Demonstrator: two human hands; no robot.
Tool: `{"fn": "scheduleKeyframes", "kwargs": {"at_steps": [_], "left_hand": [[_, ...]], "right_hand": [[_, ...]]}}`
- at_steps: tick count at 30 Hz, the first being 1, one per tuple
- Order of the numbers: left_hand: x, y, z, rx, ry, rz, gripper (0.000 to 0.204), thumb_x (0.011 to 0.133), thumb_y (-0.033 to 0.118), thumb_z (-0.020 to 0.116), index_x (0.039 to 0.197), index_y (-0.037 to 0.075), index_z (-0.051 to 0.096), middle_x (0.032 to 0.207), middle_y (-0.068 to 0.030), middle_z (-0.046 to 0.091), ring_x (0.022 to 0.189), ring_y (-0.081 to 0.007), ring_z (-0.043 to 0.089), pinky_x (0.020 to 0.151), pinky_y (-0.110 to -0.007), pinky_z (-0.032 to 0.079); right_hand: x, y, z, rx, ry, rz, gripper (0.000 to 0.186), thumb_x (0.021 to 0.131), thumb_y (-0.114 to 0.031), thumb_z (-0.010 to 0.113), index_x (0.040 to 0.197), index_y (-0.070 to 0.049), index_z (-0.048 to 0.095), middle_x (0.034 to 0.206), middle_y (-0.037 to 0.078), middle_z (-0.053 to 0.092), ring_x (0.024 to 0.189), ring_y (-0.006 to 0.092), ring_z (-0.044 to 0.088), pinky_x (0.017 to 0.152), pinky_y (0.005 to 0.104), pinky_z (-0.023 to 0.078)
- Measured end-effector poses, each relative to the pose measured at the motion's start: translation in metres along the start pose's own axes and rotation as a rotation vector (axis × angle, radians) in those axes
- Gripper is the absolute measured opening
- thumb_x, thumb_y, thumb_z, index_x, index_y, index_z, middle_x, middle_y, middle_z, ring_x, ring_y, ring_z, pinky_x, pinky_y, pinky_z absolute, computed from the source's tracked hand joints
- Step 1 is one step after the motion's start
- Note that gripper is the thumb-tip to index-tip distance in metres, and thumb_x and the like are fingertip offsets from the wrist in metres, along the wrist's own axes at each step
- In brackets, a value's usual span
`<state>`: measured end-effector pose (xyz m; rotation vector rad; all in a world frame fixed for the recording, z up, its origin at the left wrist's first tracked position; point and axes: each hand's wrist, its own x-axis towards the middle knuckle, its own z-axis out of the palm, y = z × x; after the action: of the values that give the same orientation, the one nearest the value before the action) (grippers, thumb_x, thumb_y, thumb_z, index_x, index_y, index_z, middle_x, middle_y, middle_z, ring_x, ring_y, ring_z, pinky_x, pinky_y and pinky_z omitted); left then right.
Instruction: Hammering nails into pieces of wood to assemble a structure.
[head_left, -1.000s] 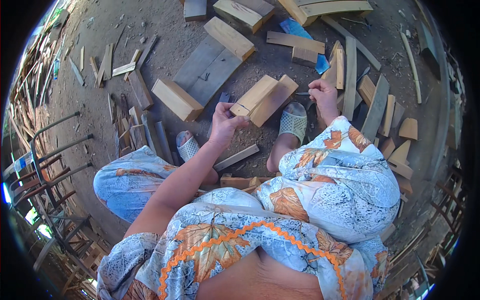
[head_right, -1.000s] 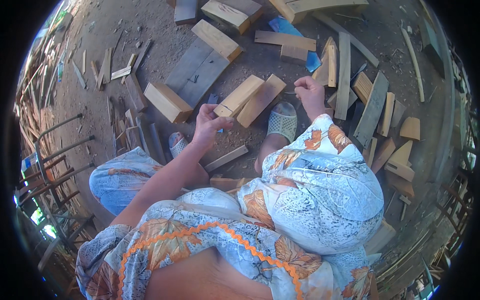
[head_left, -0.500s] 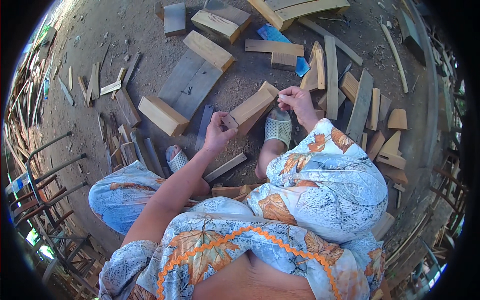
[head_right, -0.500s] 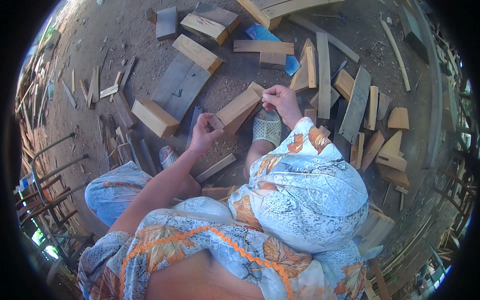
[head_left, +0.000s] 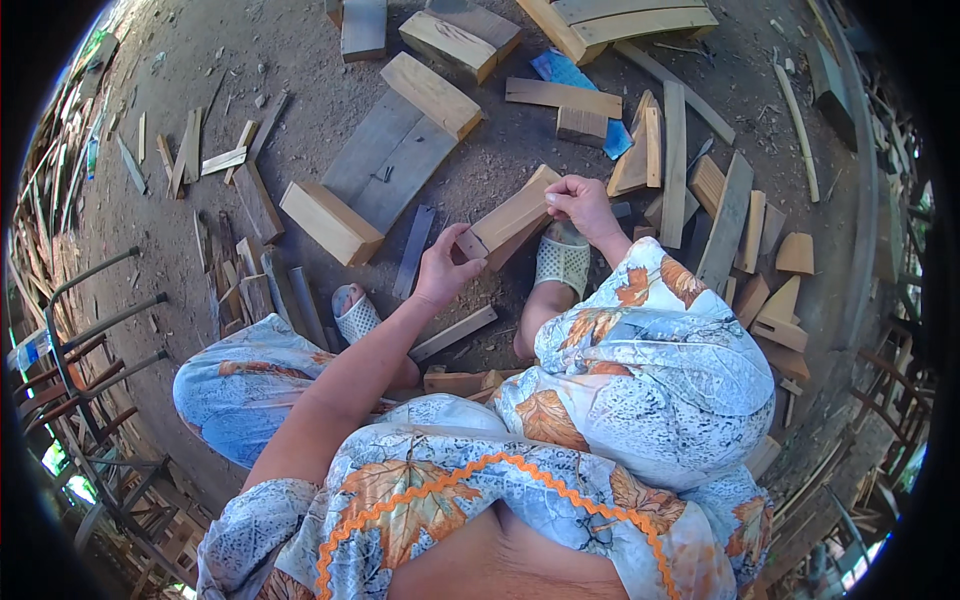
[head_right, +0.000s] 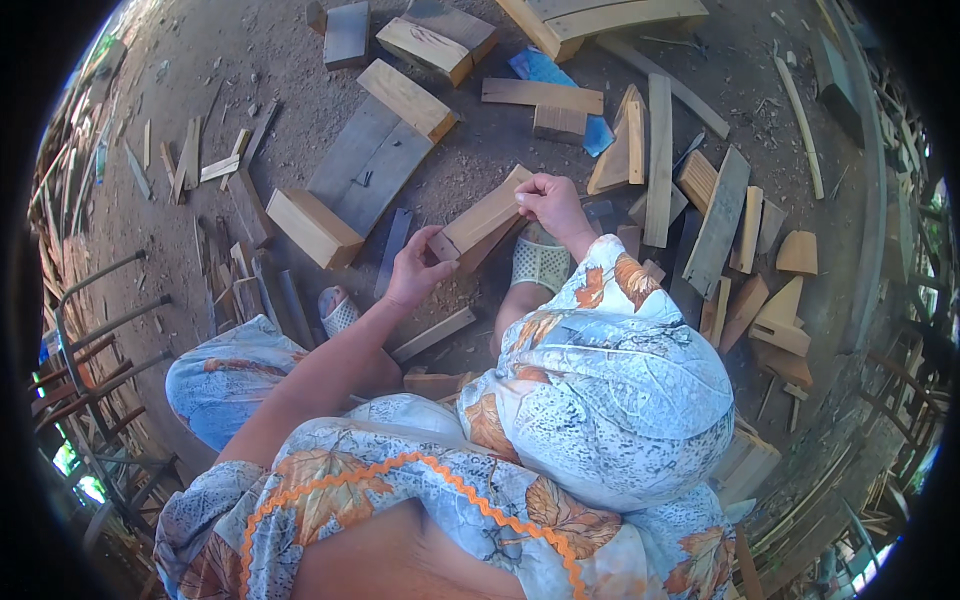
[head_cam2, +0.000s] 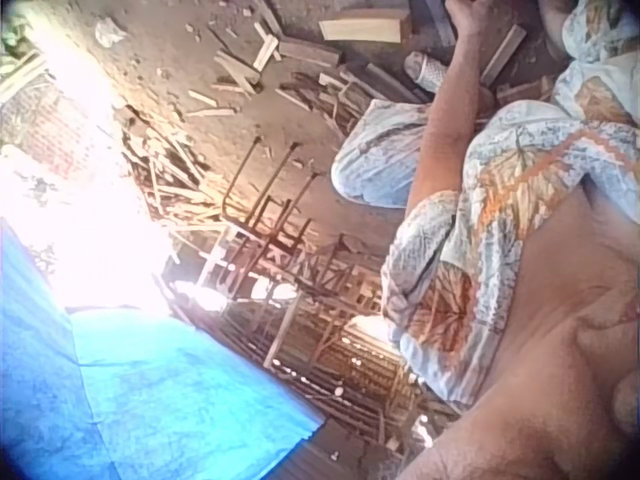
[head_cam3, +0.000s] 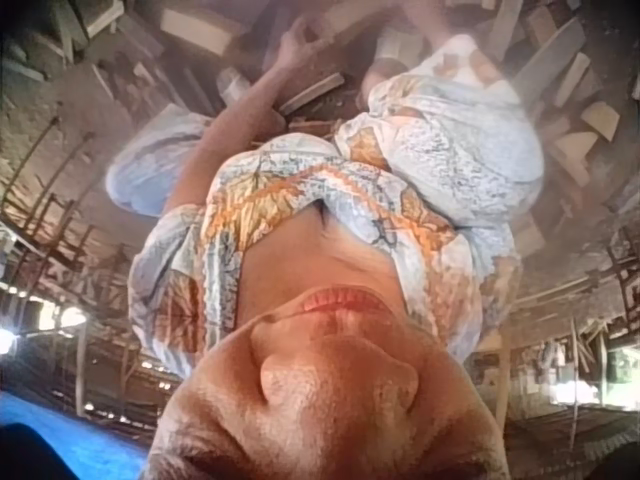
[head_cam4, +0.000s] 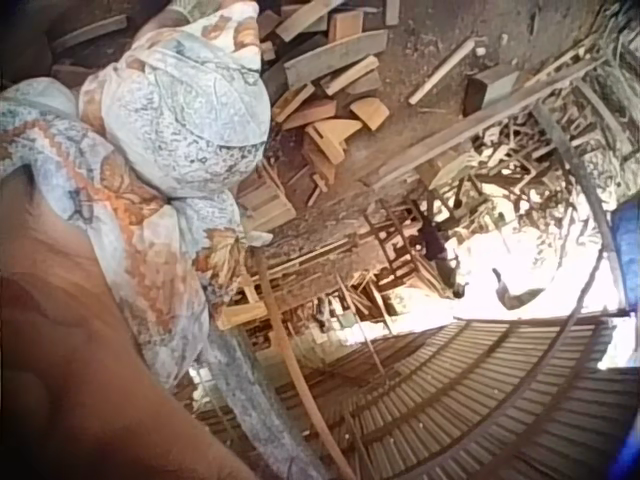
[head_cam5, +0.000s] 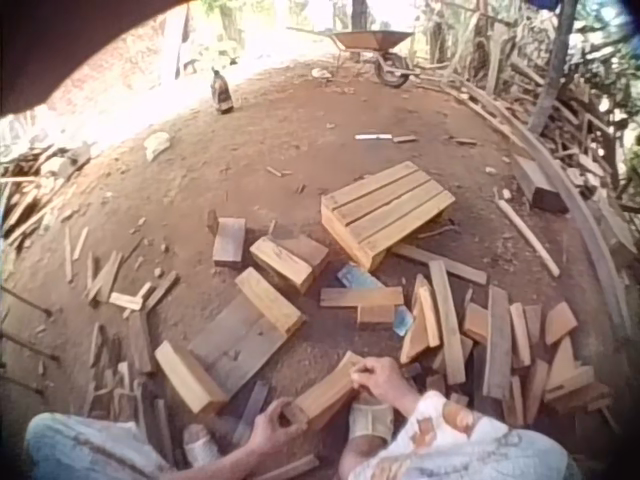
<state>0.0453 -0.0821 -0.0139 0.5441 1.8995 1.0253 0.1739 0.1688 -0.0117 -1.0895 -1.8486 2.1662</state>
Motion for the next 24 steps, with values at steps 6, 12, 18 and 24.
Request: {"fn": "scheduleKeyframes", "kwargs": {"at_steps": [6,12,18,24], "left_hand": [[0.001,-0.001,0.001,0.0,0.048,0.051,0.067,0.069,0.015,0.079,0.129,0.004,0.051,0.109,-0.0145,0.064,0.103,-0.0249,0.063,0.093,-0.035,0.048],[-0.001,0.005,-0.001,0.04,0.014,0.023,0.067,0.073,0.007,0.078,0.132,0.002,0.047,0.111,-0.008,0.059,0.101,-0.0161,0.058,0.091,-0.031,0.047],[-0.001,0.01,-0.002,0.037,0.039,0.01,0.066,0.069,0.014,0.079,0.127,0.003,0.051,0.106,-0.0133,0.065,0.095,-0.0219,0.065,0.088,-0.034,0.051],[-0.005,0.023,-0.002,0.086,-0.003,-0.072,0.066,0.074,0.018,0.08,0.131,0.006,0.049,0.109,-0.0097,0.061,0.103,-0.0218,0.06,0.092,-0.034,0.048]], "right_hand": [[0.002,0.002,0.0,-0.01,0.015,0.006,0.008,0.086,-0.007,0.067,0.086,0.001,0.068,0.074,0.002,0.065,0.064,0.008,0.063,0.057,0.0219,0.052],[0.004,0.004,0.002,0.003,0.029,0.007,0.008,0.085,-0.006,0.067,0.087,0.001,0.068,0.072,0.003,0.065,0.062,0.0081,0.062,0.056,0.022,0.051],[0.003,0.005,0.007,-0.004,0.072,-0.025,0.007,0.085,-0.005,0.066,0.086,0.002,0.068,0.069,0.004,0.065,0.06,0.0083,0.06,0.056,0.0221,0.05],[0.002,0.005,0.008,-0.013,0.081,-0.031,0.007,0.085,-0.005,0.067,0.085,0.002,0.067,0.069,0.004,0.065,0.06,0.0084,0.06,0.056,0.0222,0.05]]}}
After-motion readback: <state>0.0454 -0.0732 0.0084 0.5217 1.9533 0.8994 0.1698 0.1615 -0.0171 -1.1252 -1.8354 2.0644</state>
